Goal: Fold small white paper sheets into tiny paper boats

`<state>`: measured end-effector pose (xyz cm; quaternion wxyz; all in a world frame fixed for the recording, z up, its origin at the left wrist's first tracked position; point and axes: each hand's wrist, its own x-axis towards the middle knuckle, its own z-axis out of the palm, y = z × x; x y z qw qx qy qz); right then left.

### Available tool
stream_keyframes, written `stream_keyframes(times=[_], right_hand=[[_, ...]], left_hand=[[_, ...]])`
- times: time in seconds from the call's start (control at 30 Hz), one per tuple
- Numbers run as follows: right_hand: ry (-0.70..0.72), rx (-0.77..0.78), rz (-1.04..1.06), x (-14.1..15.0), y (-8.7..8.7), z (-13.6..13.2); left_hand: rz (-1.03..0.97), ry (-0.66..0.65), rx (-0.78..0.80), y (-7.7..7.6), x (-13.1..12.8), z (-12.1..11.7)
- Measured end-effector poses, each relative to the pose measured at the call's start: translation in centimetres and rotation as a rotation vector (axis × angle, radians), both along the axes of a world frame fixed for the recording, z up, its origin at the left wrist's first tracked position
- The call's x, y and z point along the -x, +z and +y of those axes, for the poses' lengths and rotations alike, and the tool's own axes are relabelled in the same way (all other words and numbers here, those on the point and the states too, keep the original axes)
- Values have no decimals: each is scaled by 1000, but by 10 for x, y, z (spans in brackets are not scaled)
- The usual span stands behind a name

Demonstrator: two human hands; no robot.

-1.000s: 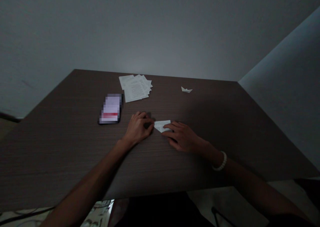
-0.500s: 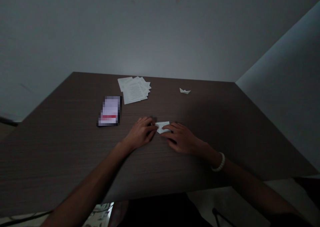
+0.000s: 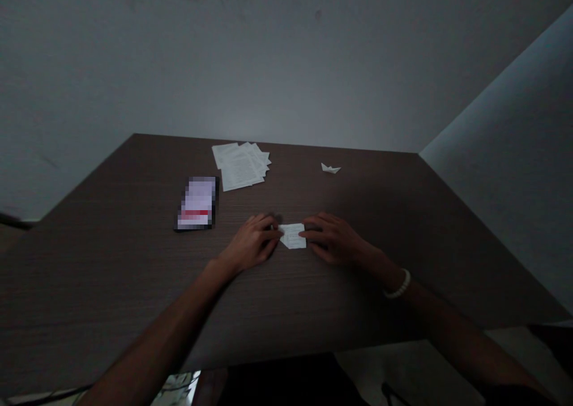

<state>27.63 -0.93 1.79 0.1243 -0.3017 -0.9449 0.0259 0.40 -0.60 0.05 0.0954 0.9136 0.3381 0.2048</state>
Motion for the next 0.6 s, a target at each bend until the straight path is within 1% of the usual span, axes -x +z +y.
stream_keyframes(times=[0.1, 0.23, 0.3, 0.4, 0.47, 0.6], right_hand=[[38, -41, -6, 8, -3, 3], [79, -57, -20, 16, -2, 4], [88, -57, 1, 19, -2, 4], [88, -39, 42, 20, -1, 4], [87, -23, 65, 20, -2, 5], [74, 29, 109, 21, -4, 8]], left_hand=[[13, 16, -19, 0, -1, -2], [26, 62, -45, 1, -5, -7], [27, 88, -54, 2, -9, -9], [15, 147, -36, 1, -14, -11], [-9, 163, -18, 0, -16, -11], [-95, 96, 27, -5, -19, -9]])
